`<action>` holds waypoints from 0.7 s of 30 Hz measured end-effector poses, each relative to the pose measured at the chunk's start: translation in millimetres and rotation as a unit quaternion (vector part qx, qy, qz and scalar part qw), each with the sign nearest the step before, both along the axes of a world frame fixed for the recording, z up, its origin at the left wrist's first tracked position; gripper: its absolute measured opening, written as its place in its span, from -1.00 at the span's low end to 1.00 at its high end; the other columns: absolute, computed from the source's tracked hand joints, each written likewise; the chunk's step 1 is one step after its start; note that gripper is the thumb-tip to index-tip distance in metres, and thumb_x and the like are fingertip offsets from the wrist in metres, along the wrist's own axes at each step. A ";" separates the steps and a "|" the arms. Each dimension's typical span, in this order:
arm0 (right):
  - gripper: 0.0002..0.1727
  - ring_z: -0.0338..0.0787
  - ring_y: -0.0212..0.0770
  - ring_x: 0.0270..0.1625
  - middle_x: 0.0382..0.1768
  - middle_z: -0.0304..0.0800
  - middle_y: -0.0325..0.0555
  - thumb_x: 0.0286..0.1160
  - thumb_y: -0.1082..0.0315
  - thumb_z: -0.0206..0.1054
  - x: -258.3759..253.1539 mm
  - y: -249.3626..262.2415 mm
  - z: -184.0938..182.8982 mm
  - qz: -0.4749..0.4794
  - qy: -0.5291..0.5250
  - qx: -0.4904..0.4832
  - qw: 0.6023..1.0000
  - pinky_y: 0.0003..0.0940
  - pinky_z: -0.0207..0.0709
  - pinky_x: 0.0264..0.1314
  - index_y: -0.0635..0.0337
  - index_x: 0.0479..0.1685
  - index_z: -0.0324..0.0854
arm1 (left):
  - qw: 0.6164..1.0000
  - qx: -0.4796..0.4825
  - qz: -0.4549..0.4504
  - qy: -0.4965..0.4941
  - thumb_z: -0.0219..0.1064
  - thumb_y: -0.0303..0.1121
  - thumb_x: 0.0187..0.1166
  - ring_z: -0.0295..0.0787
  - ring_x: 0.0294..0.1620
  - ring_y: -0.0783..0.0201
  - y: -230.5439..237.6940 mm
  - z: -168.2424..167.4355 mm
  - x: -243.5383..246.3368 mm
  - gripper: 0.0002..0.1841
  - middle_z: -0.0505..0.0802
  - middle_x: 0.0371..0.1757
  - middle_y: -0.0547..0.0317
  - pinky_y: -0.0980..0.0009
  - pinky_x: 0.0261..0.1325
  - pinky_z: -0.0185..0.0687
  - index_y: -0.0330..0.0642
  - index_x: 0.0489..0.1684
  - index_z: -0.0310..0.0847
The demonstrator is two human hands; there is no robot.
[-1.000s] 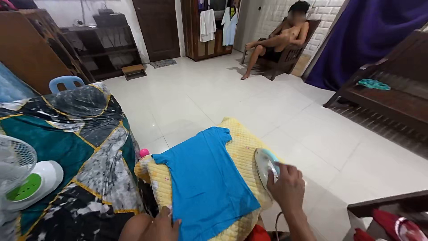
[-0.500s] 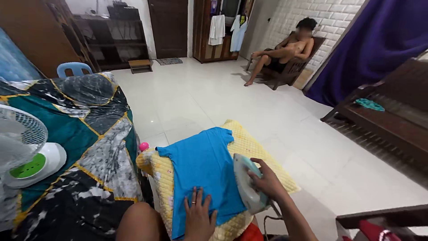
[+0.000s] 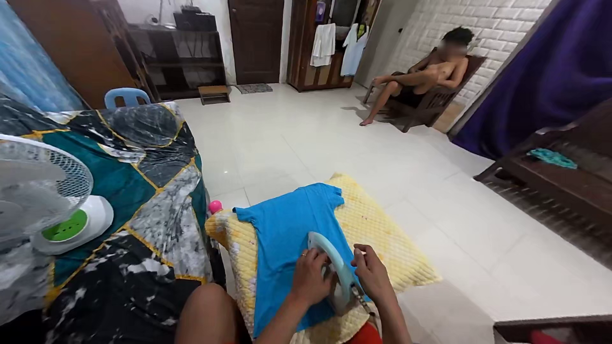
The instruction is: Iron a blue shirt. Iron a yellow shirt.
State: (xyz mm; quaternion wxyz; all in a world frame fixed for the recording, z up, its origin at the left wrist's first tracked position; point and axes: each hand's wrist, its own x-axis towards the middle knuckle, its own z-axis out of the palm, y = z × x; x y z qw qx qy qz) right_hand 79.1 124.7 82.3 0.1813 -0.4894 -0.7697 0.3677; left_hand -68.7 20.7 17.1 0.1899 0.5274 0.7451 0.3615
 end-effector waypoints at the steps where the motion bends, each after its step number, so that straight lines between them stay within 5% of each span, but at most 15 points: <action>1: -0.53 0.81 -0.12 -0.34 -0.29 0.83 -0.02 0.81 0.09 0.13 7.6 -2.7 2.1 0.014 -0.007 0.009 1.000 -0.04 0.73 -0.17 0.23 0.46 0.56 | 1.000 -0.022 -0.004 0.001 0.43 0.06 0.43 0.64 0.38 0.03 4.2 1.0 -1.0 -0.52 0.78 0.28 0.07 0.03 0.44 0.55 -0.01 0.21 0.79; 3: -0.46 0.79 -0.23 -0.41 -0.34 0.84 -0.16 0.57 0.00 0.39 18.9 -8.8 1.6 0.051 -0.020 0.026 0.998 -0.17 0.75 -0.26 0.16 0.39 0.63 | 0.999 -0.038 0.002 -0.001 0.48 0.12 0.33 0.65 0.36 0.04 7.6 2.0 -2.3 -0.48 0.78 0.26 0.10 -0.01 0.40 0.57 0.00 0.16 0.80; 6: -0.45 0.72 -0.35 -0.46 -0.38 0.80 -0.27 0.38 -0.04 0.52 27.7 -16.2 -9.1 0.071 -0.001 0.039 0.997 -0.33 0.70 -0.36 0.11 0.25 0.71 | 0.999 -0.029 0.031 -0.019 0.53 0.15 0.23 0.67 0.32 0.06 7.3 -4.0 0.9 -0.43 0.79 0.23 0.11 0.00 0.36 0.60 -0.01 0.14 0.80; 10: -0.57 0.70 -0.40 -0.47 -0.41 0.77 -0.32 0.37 -0.02 0.50 25.8 -17.6 -16.1 0.069 0.025 0.050 0.996 -0.41 0.65 -0.39 0.06 0.08 0.77 | 0.997 -0.030 0.041 -0.059 0.55 0.09 0.28 0.67 0.30 0.08 4.2 -6.3 -0.2 -0.48 0.78 0.19 0.07 0.08 0.41 0.59 -0.02 0.14 0.81; 21: -0.57 0.66 -0.40 -0.46 -0.40 0.73 -0.31 0.40 -0.05 0.46 24.4 -20.8 -16.9 0.067 0.015 0.045 0.997 -0.41 0.62 -0.38 0.07 0.07 0.76 | 0.994 -0.081 -0.001 -0.077 0.48 0.02 0.42 0.68 0.26 0.07 5.8 0.7 -6.8 -0.55 0.73 0.24 0.03 0.05 0.35 0.62 -0.02 0.17 0.81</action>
